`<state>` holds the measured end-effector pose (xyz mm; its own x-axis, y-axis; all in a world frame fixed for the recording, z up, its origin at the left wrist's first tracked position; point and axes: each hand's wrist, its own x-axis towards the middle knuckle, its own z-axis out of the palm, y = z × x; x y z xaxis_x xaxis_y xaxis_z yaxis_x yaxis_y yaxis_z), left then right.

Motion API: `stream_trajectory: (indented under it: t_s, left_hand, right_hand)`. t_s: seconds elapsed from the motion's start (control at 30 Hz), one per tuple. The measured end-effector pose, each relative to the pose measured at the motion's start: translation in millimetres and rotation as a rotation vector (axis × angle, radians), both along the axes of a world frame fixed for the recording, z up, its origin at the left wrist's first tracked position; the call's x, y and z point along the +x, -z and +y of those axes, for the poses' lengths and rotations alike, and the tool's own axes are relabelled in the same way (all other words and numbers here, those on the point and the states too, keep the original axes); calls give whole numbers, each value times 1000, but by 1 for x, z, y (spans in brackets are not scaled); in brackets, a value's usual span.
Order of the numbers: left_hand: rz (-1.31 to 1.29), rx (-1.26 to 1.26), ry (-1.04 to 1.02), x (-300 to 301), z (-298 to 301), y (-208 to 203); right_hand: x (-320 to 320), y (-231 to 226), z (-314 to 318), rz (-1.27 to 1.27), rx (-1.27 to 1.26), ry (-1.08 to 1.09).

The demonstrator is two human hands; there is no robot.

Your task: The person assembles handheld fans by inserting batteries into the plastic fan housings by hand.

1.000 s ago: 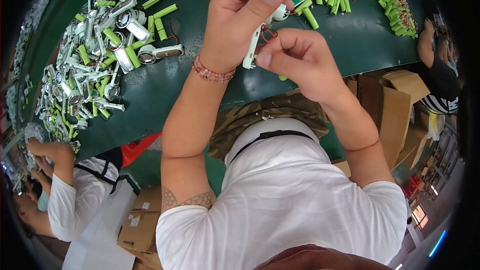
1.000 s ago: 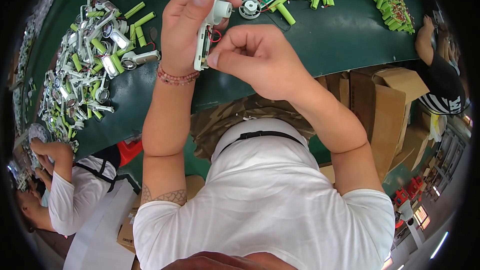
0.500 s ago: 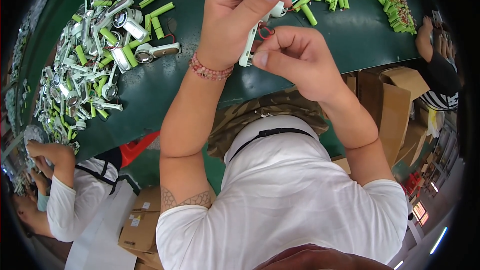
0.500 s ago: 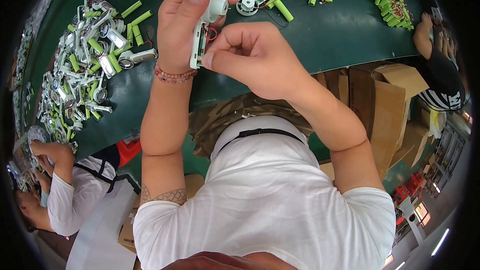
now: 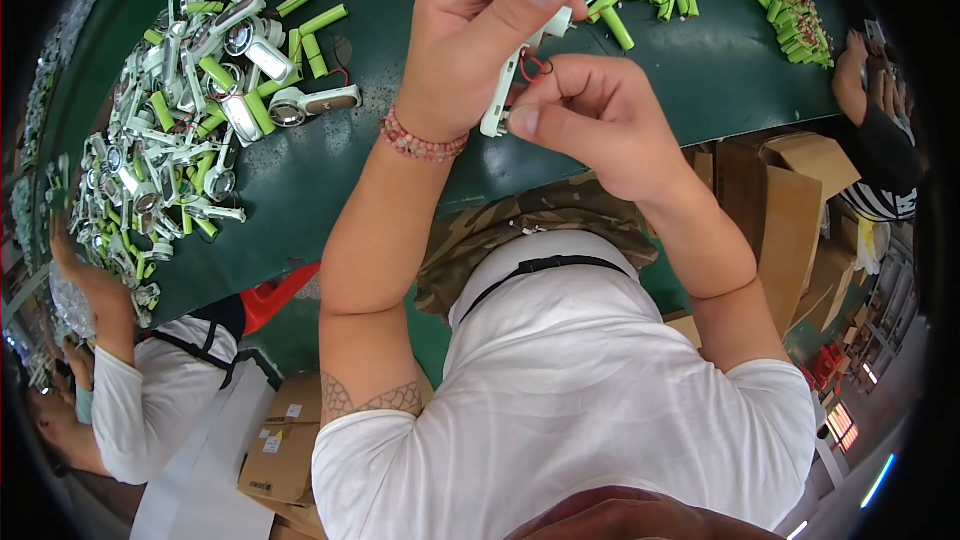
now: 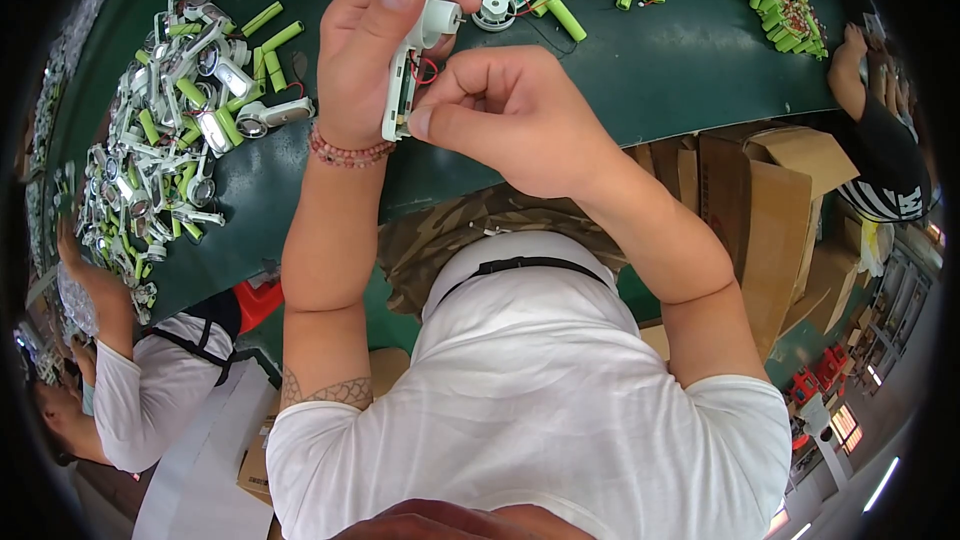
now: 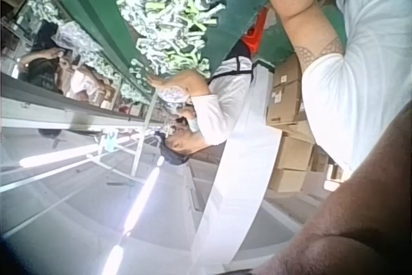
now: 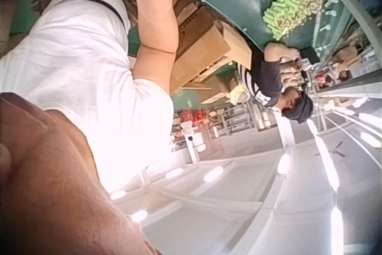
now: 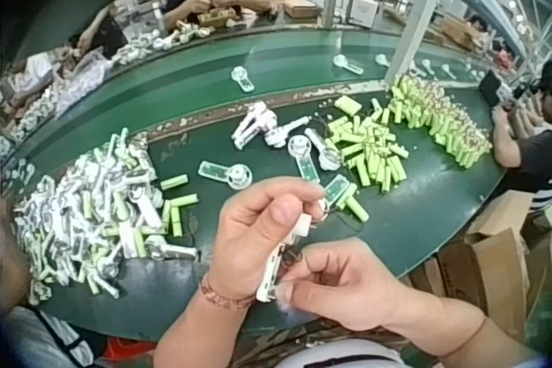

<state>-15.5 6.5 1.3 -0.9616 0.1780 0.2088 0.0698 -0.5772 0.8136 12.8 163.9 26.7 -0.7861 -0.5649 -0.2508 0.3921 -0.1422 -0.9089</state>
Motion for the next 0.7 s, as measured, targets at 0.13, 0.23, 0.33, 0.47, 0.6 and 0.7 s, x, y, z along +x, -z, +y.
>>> stream_trajectory:
  t_s: [0.13, 0.23, 0.33, 0.47, 0.6, 0.7]
  left_hand:
    - [-5, -7, -20, 2, -1, -1]
    - [3, -67, -70, 2, 0, -7]
    - [25, -117, -90, 4, -2, -10]
    - [107, -247, -137, 2, -3, -9]
    - [195, -321, -117, -1, -2, -4]
    - [263, -311, -122, -2, 3, 2]
  right_hand:
    - [0, -3, -1, -2, 37, -11]
    - [4, -1, -2, 46, 81, 17]
    - [5, -3, -2, 92, 127, 33]
    - [6, 5, -1, 382, 205, 52]
    - [4, -2, -1, 107, 196, -1]
    - [2, -3, 1, 14, 119, 6]
